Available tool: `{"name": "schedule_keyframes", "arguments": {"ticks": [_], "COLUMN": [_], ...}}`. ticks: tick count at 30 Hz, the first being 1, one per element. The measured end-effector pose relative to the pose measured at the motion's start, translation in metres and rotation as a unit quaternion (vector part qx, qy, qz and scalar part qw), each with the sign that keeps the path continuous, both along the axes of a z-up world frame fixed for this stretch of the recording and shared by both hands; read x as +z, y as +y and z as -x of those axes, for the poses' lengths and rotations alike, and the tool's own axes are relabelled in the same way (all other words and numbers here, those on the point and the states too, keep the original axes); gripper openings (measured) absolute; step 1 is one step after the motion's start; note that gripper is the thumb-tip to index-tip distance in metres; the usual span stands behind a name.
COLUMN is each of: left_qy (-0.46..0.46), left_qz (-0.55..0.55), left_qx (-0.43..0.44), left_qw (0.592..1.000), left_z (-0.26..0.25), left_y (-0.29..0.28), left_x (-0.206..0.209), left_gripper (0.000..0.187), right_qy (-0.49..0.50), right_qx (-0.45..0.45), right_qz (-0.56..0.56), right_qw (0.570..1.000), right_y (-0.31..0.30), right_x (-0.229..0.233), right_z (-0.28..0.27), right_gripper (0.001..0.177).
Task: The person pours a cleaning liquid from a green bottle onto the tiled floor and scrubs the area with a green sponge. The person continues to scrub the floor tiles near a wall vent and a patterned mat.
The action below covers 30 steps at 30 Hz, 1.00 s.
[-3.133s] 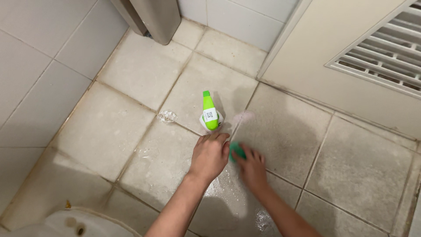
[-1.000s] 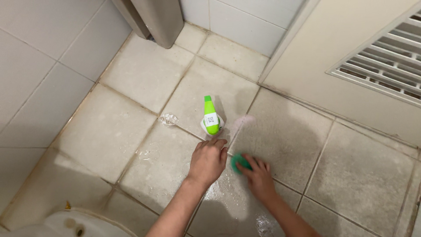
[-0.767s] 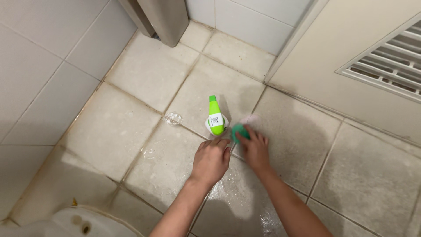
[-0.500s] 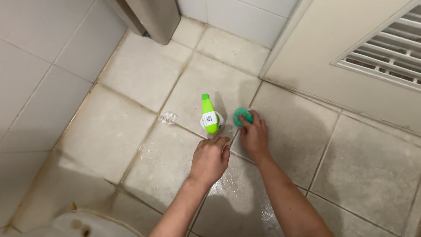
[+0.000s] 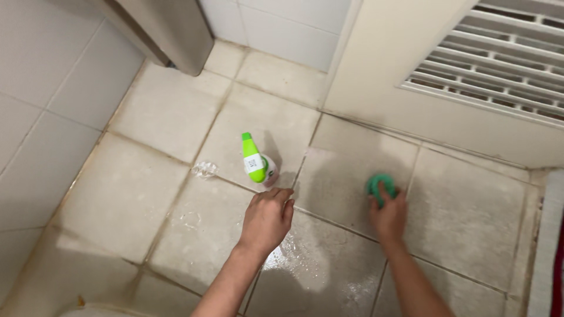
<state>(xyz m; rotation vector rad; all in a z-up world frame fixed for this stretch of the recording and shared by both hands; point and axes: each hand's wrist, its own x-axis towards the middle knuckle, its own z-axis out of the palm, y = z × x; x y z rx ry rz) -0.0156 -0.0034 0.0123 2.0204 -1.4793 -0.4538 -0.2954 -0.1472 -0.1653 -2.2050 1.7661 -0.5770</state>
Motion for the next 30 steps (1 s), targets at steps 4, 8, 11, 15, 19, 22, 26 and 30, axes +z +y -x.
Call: {"name": "schedule_keyframes", "arguments": {"ticks": [4, 8, 11, 15, 19, 22, 26, 30], "left_qy": [0.001, -0.001, -0.038, -0.065, -0.067, -0.066, -0.076, -0.067], "left_qz": [0.007, 0.010, 0.036, 0.029, -0.003, 0.009, 0.008, 0.015], "left_qx": [-0.012, -0.018, -0.034, -0.051, -0.073, -0.083, -0.088, -0.061], "left_qw": [1.000, 1.000, 0.998, 0.996, 0.995, 0.994, 0.993, 0.996], "left_z": [0.007, 0.011, 0.012, 0.014, 0.016, 0.018, 0.021, 0.028], "left_y": [-0.003, -0.013, -0.021, -0.035, -0.053, -0.066, -0.086, -0.102], "left_x": [0.004, 0.006, 0.008, 0.018, 0.033, 0.042, 0.055, 0.067], "left_gripper": [0.022, 0.021, 0.021, 0.020, 0.022, 0.022, 0.022, 0.022], "right_qy": [-0.082, -0.081, -0.038, -0.021, 0.002, 0.034, 0.096, 0.094], "right_qx": [0.013, 0.091, 0.156, 0.161, 0.082, 0.025, 0.036, 0.012], "right_qz": [-0.071, -0.073, -0.061, 0.006, -0.002, -0.012, -0.026, -0.067], "right_qw": [0.994, 0.990, 0.985, 0.987, 0.997, 0.999, 0.994, 0.993], "right_y": [0.058, 0.087, 0.080, 0.052, 0.015, -0.005, -0.012, -0.015], "right_x": [0.008, 0.020, 0.024, 0.019, 0.011, 0.012, 0.013, 0.015], "right_z": [-0.048, -0.104, -0.105, -0.073, -0.014, 0.035, 0.063, 0.058], "right_gripper": [0.049, 0.048, 0.055, 0.058, 0.052, 0.054, 0.058, 0.060]}}
